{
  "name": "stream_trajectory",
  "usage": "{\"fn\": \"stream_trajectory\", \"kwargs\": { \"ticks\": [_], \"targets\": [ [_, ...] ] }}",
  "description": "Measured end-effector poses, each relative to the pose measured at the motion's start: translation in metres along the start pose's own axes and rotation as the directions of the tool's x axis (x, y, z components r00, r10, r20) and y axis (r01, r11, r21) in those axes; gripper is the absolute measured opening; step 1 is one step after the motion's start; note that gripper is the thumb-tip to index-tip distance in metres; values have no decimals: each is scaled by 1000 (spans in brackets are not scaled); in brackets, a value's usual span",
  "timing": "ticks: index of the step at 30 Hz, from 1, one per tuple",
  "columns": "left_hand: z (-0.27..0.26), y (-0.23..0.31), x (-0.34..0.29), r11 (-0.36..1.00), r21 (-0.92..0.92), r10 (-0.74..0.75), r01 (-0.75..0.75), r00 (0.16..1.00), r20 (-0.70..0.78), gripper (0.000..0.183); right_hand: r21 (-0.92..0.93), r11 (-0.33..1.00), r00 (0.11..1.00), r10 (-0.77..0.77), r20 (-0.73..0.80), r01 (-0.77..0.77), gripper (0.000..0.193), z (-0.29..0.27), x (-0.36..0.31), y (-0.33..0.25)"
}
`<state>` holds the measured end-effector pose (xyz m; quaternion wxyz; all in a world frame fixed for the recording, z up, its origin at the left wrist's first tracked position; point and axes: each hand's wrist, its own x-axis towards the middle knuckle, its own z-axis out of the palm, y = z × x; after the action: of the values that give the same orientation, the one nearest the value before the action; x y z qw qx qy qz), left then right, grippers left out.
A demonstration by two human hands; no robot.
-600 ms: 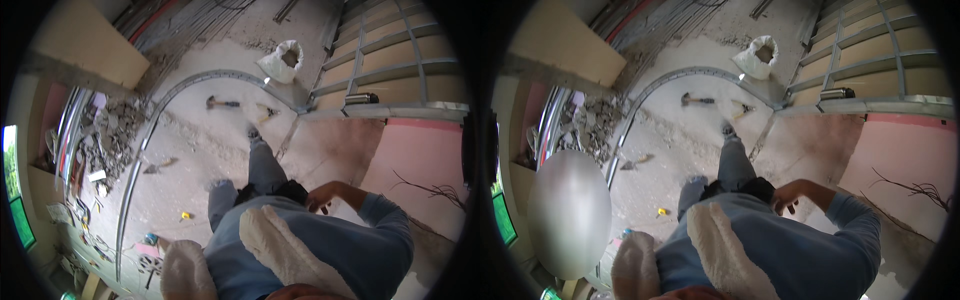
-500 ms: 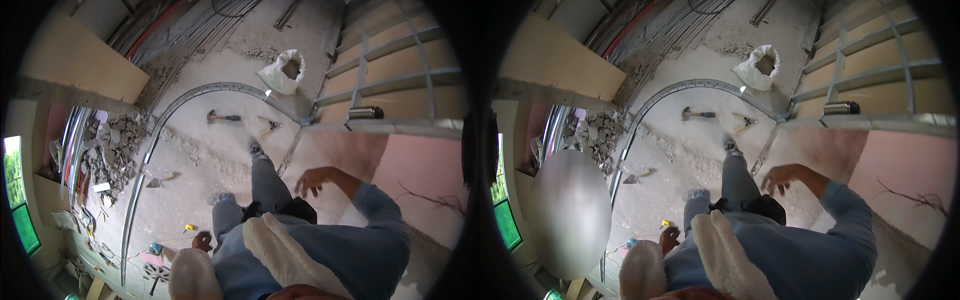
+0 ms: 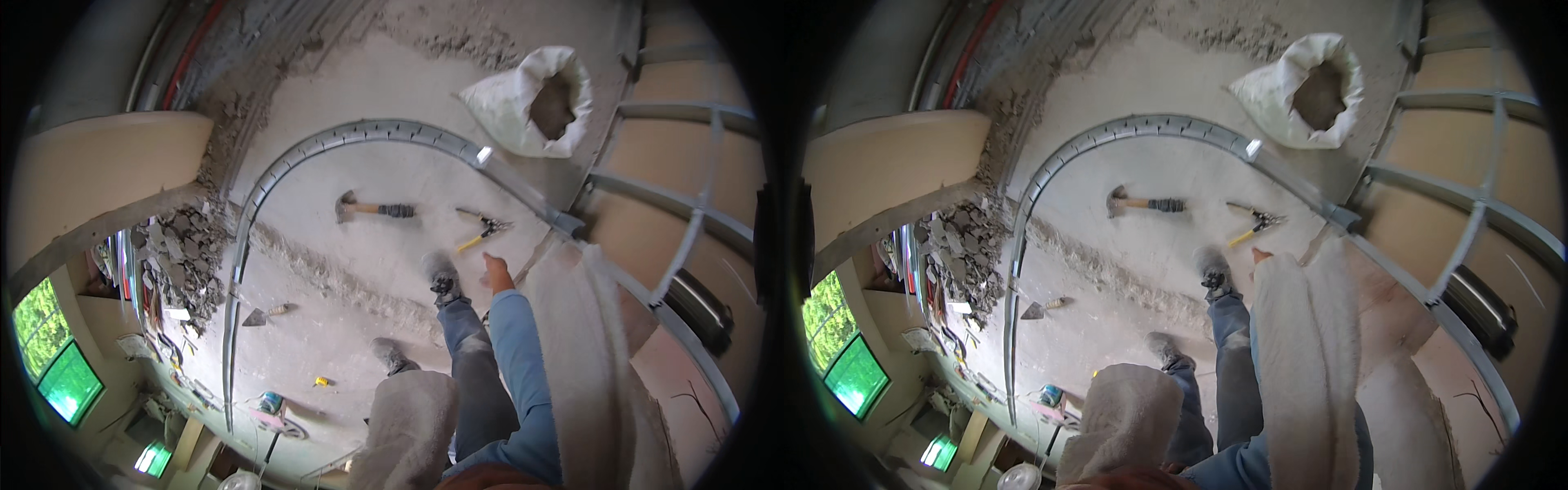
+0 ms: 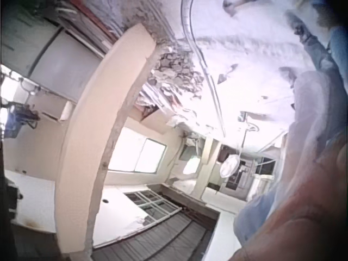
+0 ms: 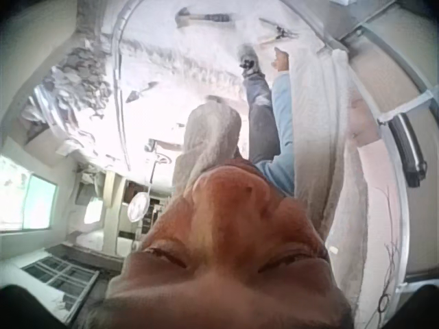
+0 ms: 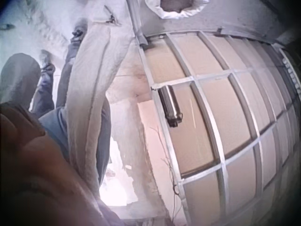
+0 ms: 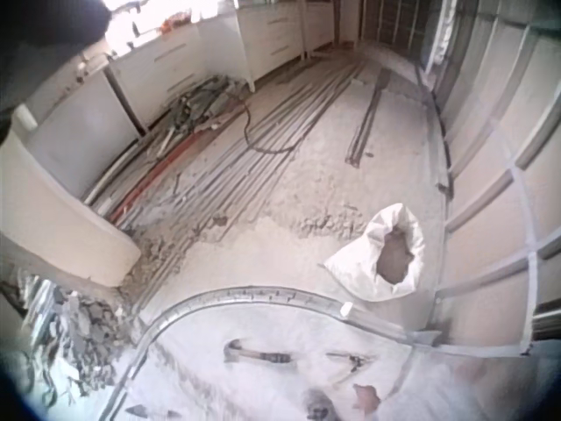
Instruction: The person kneels on the floor and positions a curved metal trim strip along a circular floor opening. They use tin snips to cut the metal strip to length and then adjust its placement to fit the curve.
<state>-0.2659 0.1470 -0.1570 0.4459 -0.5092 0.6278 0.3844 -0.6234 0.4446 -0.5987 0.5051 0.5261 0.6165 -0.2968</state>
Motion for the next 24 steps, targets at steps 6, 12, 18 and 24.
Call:
{"fn": "stream_trajectory", "kwargs": {
  "ticks": [6, 12, 18, 24],
  "targets": [
    [19, -14, 16, 982, 58, -181, 179, 983, 30, 29, 71, 997, 998, -15, -64, 20, 67, 57, 126, -21],
    [27, -21, 8, 966, 75, -252, 247, 966, 62, 29, 15, 995, 953, -92, -287, 101, 51, 69, 159, -41],
    [30, -30, -16, 978, 62, -206, 201, 974, 93, 29, 268, 935, 954, -164, -249, 231, 14, 5, 70, -23],
    [37, -59, -66, 991, -18, -128, 131, 986, 110, 30, 178, 947, 963, -254, -89, 266, 10, -67, -43, 29]
  ]
}}
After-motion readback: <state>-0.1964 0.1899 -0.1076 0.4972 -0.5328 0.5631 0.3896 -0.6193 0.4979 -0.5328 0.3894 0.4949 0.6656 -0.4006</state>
